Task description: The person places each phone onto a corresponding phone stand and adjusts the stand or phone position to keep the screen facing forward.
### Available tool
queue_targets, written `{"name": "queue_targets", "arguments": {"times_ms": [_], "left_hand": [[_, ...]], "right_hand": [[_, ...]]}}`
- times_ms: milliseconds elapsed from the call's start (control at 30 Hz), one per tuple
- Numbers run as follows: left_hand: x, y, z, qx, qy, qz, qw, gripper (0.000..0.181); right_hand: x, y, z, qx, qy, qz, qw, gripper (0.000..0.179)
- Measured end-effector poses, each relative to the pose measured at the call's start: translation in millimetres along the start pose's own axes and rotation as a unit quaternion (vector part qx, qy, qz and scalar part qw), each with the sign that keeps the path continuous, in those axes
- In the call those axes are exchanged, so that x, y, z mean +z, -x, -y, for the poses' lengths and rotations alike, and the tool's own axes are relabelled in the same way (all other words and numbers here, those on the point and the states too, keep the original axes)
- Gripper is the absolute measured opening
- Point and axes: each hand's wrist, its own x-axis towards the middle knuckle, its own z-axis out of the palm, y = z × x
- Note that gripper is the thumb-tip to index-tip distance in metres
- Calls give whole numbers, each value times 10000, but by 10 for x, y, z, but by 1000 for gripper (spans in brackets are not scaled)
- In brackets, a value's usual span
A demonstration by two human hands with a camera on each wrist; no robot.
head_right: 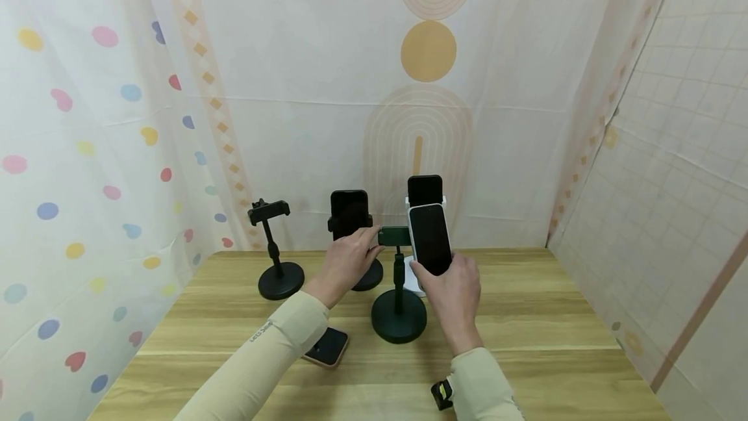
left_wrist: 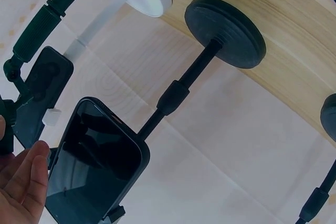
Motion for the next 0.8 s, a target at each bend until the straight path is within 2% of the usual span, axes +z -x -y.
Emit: {"name": "queue_targets", "arguments": {"times_ms": [400,800], "left_hand": [[25,-24,3,43,-26,-14,10000,36],[18,-21,-10,-31,11,-2,10000,35]], "right_hand": [[78,3,125,-153,-313,-55,9994,66],[160,30,258,48,-465,206,9987,69]]}}
